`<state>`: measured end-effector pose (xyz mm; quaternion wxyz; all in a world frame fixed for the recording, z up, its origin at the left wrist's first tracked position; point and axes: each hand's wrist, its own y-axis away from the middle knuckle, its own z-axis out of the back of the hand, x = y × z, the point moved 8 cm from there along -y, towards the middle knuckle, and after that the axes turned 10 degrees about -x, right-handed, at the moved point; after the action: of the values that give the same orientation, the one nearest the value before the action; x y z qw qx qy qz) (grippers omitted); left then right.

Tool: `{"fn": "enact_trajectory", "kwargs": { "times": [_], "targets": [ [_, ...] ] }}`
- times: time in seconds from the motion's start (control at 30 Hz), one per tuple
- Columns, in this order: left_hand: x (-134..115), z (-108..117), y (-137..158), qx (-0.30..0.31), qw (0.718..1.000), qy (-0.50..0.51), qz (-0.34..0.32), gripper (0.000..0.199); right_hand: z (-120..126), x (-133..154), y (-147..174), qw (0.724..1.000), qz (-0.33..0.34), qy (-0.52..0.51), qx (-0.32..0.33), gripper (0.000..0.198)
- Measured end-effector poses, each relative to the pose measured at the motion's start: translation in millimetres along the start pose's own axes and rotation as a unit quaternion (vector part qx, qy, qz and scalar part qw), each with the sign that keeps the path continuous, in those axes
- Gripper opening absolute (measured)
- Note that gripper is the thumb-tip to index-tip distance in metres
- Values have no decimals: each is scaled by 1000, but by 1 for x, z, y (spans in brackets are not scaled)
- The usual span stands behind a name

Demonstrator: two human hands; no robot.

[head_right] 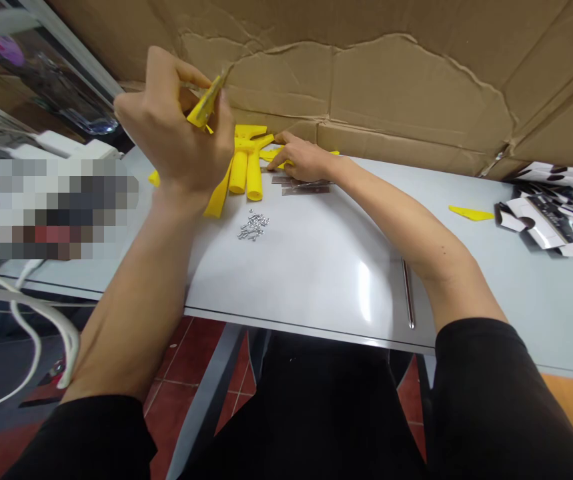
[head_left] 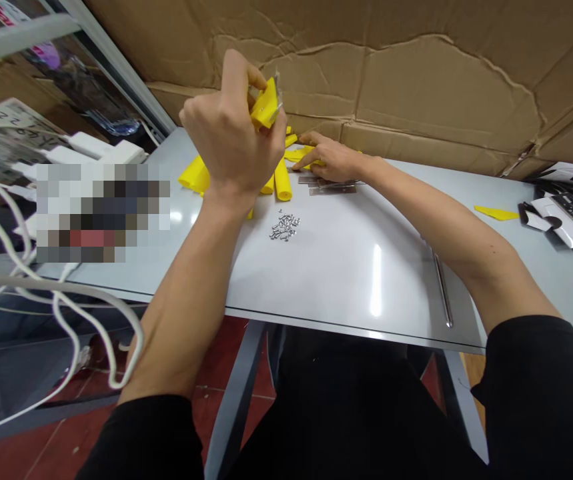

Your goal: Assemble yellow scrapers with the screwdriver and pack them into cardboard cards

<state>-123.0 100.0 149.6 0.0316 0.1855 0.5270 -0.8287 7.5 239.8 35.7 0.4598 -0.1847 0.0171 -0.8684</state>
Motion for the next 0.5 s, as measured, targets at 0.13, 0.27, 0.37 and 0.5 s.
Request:
{"fn": "enact_trajectory", "kwargs": {
  "times": [0.13,0.27,0.37,0.5],
  "targets": [
    [-2,2,-1,25,1000,5,1,27,4,3,3,1000,12,-26,-1,54],
    [-2,6,-2,30,999,32,20,28,12,2,5,1000,11,-20,-9,63],
    [-1,2,-2,23,999,22,18,30,18,-4,1,1000,-9,9,-28,75],
    [-1,-3,-1,26,999,-36,2,35,13,-15,-4,997,-71,39,6,63]
  ]
}}
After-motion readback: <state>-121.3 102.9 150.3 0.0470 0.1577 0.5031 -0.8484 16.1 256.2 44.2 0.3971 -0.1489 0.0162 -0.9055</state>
